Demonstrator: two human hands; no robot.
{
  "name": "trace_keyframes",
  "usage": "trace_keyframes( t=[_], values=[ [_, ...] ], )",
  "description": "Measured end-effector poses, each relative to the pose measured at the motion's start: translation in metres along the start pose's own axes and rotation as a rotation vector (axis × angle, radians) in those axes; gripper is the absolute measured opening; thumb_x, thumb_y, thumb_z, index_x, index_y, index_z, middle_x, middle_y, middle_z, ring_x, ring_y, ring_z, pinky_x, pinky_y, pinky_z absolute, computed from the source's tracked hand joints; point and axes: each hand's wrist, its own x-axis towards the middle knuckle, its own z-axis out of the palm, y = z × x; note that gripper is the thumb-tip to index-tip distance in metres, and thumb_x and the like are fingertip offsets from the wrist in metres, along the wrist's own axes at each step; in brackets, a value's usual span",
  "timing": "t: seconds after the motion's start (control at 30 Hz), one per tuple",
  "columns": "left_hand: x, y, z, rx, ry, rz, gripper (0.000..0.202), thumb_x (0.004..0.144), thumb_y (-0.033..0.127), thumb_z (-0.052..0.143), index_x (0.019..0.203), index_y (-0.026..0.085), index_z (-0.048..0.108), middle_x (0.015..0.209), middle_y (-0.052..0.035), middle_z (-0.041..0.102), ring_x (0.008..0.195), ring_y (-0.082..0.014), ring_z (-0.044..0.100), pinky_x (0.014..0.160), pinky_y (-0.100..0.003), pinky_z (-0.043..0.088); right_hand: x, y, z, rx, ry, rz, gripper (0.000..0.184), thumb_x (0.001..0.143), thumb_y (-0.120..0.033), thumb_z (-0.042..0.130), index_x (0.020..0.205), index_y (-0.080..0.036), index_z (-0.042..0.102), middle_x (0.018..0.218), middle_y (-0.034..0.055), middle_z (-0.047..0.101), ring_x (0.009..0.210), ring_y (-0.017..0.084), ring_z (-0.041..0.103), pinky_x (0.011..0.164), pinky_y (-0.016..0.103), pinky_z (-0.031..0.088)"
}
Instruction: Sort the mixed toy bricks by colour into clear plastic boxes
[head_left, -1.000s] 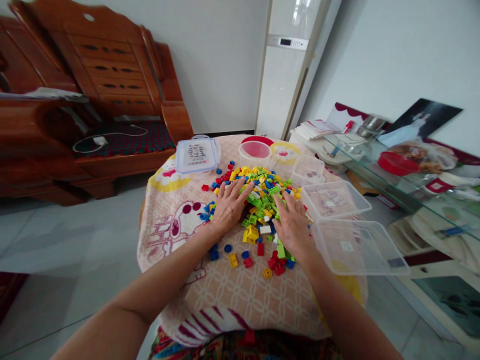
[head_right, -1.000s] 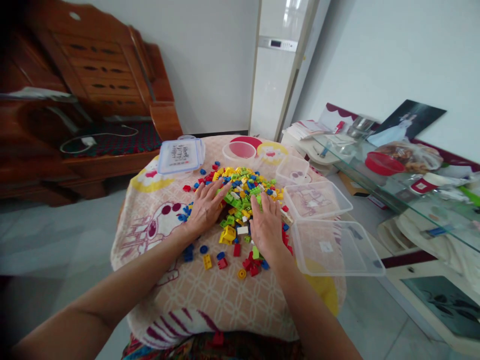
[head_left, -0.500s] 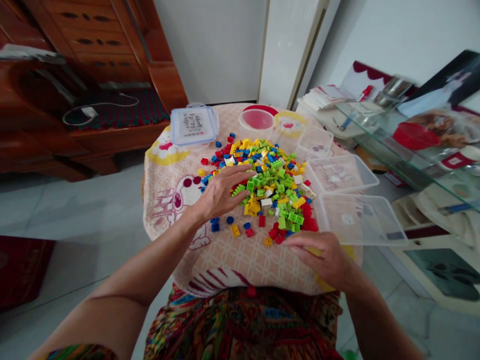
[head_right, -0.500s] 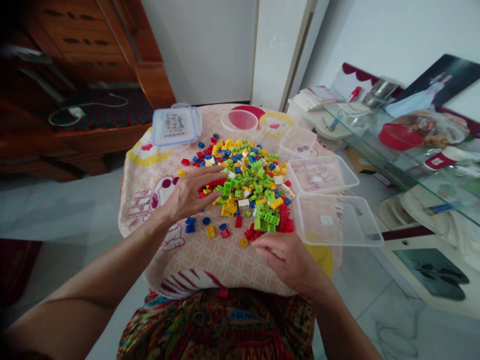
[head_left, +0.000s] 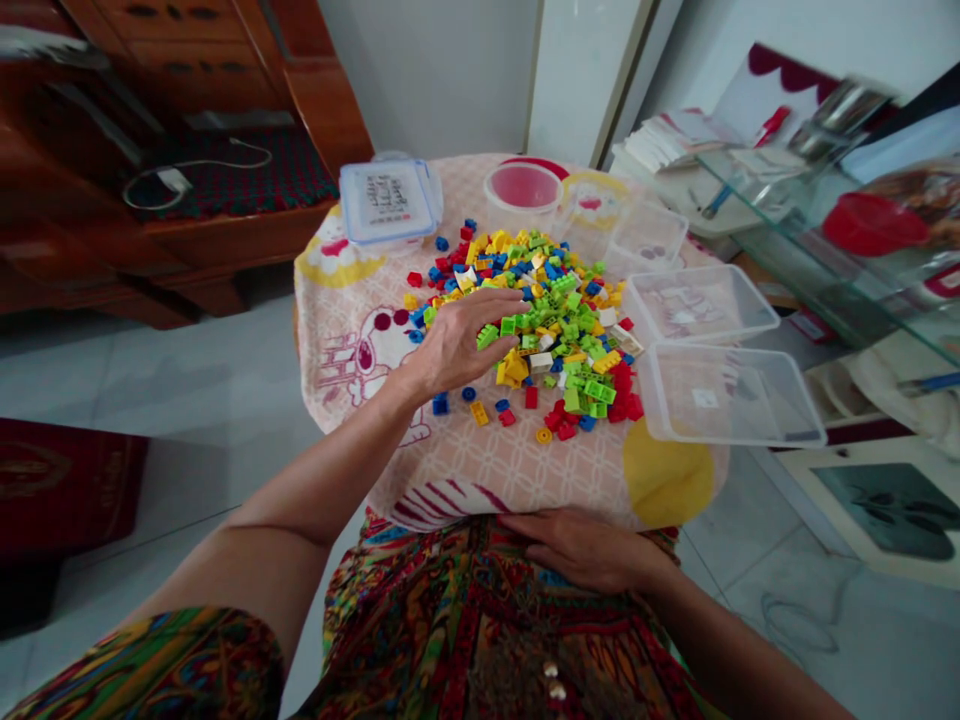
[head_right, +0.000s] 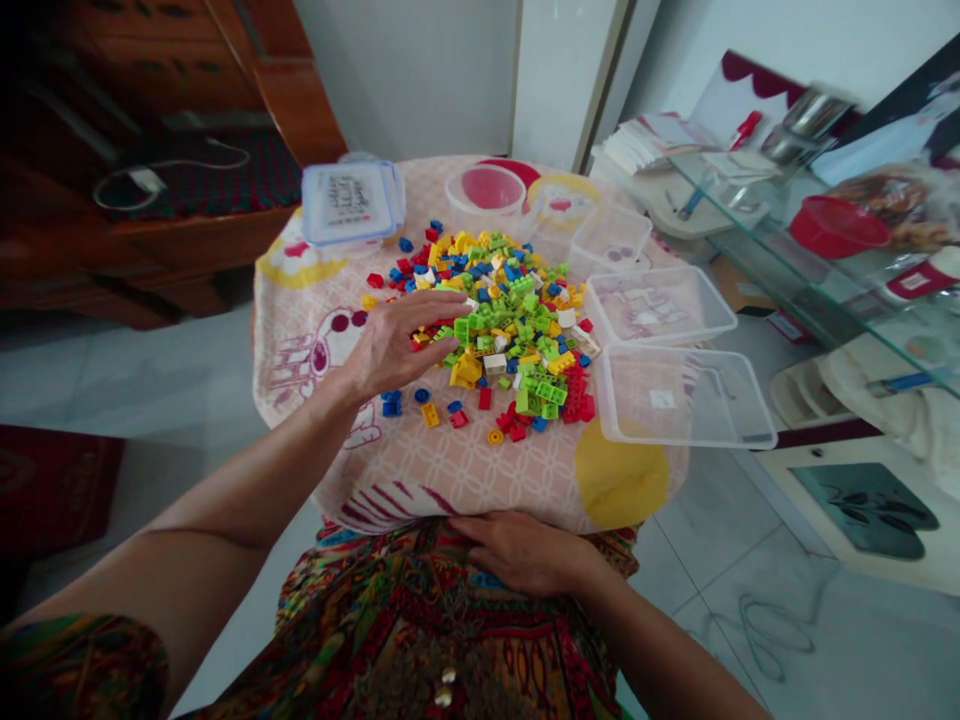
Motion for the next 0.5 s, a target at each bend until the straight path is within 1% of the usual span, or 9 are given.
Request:
trace_keyframes(
  t=[0.1, 0.2, 0.33, 0.43, 0.5],
  values=[
    [0.001, 0.001, 0.0, 0.006, -0.006, 0.007, 0.041, 0.089, 0.035, 0.06, 0.127, 0.02, 0.069, 0.135, -0.0091, 0.066, 0.128, -0.0247, 0.06, 0.112, -0.047, 0.046, 0.014, 0.008, 0.01, 0.103, -0.021, -0.093, 0.044, 0.103, -0.028, 0.041, 0.145, -0.023, 0.053, 0.146, 0.0076, 0.06, 0.131, 0.02, 0.057, 0.113, 0.035, 0.041],
    [0.001, -0.002, -0.001, 0.014, -0.006, -0.007, 0.042, 0.089, 0.035, 0.06, 0.127, 0.02, 0.069, 0.135, -0.0097, 0.066, 0.129, -0.0253, 0.06, 0.112, -0.048, 0.046, 0.015, 0.01, 0.01, 0.135, -0.022, -0.119, 0.041, 0.105, -0.03, 0.039, 0.141, -0.023, 0.057, 0.141, 0.0073, 0.063, 0.127, 0.019, 0.06, 0.111, 0.034, 0.043],
    [0.002, -0.004, -0.003, 0.019, 0.011, 0.001, 0.041, 0.09, 0.035, 0.06, 0.126, 0.019, 0.07, 0.134, -0.0108, 0.067, 0.127, -0.0252, 0.061, 0.111, -0.048, 0.048, 0.003, -0.004, -0.004, 0.085, -0.02, -0.111, 0.037, 0.104, -0.031, 0.041, 0.132, -0.022, 0.063, 0.126, 0.008, 0.07, 0.114, 0.02, 0.065, 0.102, 0.034, 0.048],
    [0.0, -0.004, -0.006, 0.032, 0.023, 0.005, 0.04, 0.091, 0.035, 0.059, 0.125, 0.019, 0.07, 0.132, -0.0107, 0.068, 0.125, -0.0248, 0.063, 0.111, -0.047, 0.049, -0.005, -0.015, -0.016, 0.088, -0.016, -0.151, 0.034, 0.104, -0.03, 0.042, 0.128, -0.023, 0.066, 0.121, 0.007, 0.072, 0.111, 0.019, 0.066, 0.1, 0.033, 0.049],
    [-0.001, -0.006, -0.006, 0.034, 0.025, 0.0, 0.038, 0.092, 0.035, 0.059, 0.125, 0.019, 0.07, 0.132, -0.0108, 0.069, 0.124, -0.025, 0.063, 0.111, -0.046, 0.049, -0.007, -0.019, -0.025, 0.108, -0.01, -0.187, 0.034, 0.104, -0.031, 0.043, 0.127, -0.023, 0.067, 0.121, 0.0064, 0.073, 0.111, 0.019, 0.067, 0.099, 0.033, 0.05]
  ],
)
